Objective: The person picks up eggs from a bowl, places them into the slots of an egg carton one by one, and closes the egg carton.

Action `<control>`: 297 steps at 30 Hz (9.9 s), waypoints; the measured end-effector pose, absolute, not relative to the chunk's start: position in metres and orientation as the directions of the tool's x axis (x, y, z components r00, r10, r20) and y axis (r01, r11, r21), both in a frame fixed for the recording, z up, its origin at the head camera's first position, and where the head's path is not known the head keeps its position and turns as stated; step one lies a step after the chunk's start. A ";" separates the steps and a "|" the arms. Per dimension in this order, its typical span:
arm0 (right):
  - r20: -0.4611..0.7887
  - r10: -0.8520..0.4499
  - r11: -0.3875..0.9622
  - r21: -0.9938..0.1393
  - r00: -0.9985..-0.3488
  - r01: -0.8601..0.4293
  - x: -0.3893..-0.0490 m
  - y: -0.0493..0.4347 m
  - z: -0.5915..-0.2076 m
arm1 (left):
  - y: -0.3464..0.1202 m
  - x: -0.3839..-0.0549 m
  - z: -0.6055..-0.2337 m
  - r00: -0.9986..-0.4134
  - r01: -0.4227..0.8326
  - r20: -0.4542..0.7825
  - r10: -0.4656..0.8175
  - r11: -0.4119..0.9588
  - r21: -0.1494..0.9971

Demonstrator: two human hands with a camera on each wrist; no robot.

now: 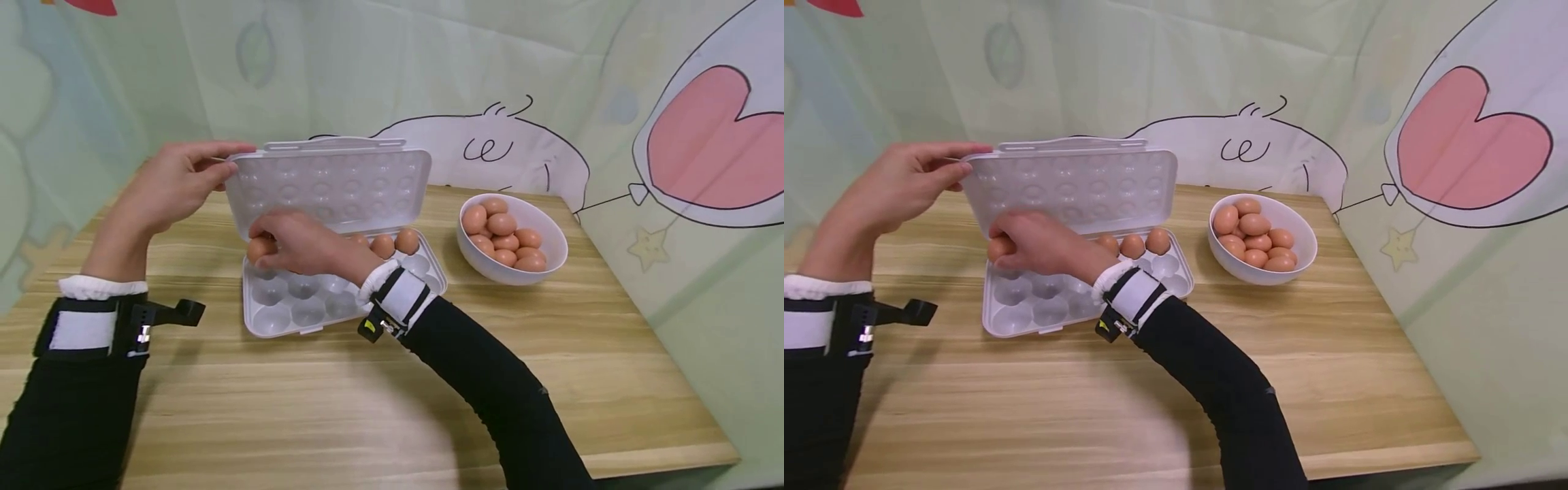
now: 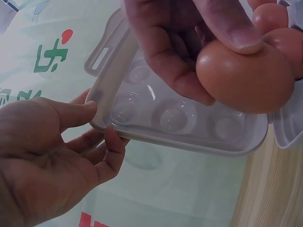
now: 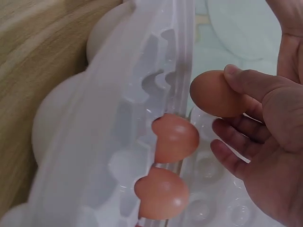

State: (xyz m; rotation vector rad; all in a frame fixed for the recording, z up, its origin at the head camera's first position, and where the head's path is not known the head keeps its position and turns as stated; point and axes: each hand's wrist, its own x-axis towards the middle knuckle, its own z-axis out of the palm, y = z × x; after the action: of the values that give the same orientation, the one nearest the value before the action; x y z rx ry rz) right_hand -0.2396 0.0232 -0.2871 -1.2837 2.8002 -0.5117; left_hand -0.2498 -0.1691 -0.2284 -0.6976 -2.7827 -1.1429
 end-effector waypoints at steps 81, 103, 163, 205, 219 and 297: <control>0.059 -0.403 0.888 -0.216 -0.913 -0.406 -0.202 0.246 -0.224 | -0.172 -0.253 -0.232 -0.887 0.438 0.225 0.404 0.580 0.687; 0.019 -0.173 0.964 -0.204 -0.985 -0.173 -0.227 0.329 -0.276 | -0.203 -0.256 -0.236 -0.895 0.417 0.226 0.384 0.545 0.727; 0.415 -0.147 0.679 -0.618 -0.898 -0.396 -0.157 0.263 -0.220 | -0.186 -0.254 -0.239 -0.896 0.426 0.220 0.385 0.610 0.668; 0.158 -0.324 0.758 -0.547 -0.933 -0.355 -0.195 0.214 -0.320 | -0.190 -0.254 -0.235 -0.909 0.397 0.190 0.371 0.633 0.664; 0.142 -0.343 0.764 -0.533 -0.928 -0.364 -0.200 0.211 -0.335 | -0.190 -0.253 -0.236 -0.898 0.422 0.214 0.384 0.615 0.666; -0.021 0.239 0.720 -0.667 -0.971 0.192 -0.226 0.285 -0.297 | -0.196 -0.255 -0.239 -0.904 0.407 0.204 0.377 0.608 0.682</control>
State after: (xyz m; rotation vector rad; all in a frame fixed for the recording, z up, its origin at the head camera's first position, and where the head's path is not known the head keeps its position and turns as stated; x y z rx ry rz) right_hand -0.2257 0.2848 -0.2970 0.3728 2.9746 -1.1413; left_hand -0.2555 -0.1958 -0.2395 -0.6787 -2.7814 -1.1949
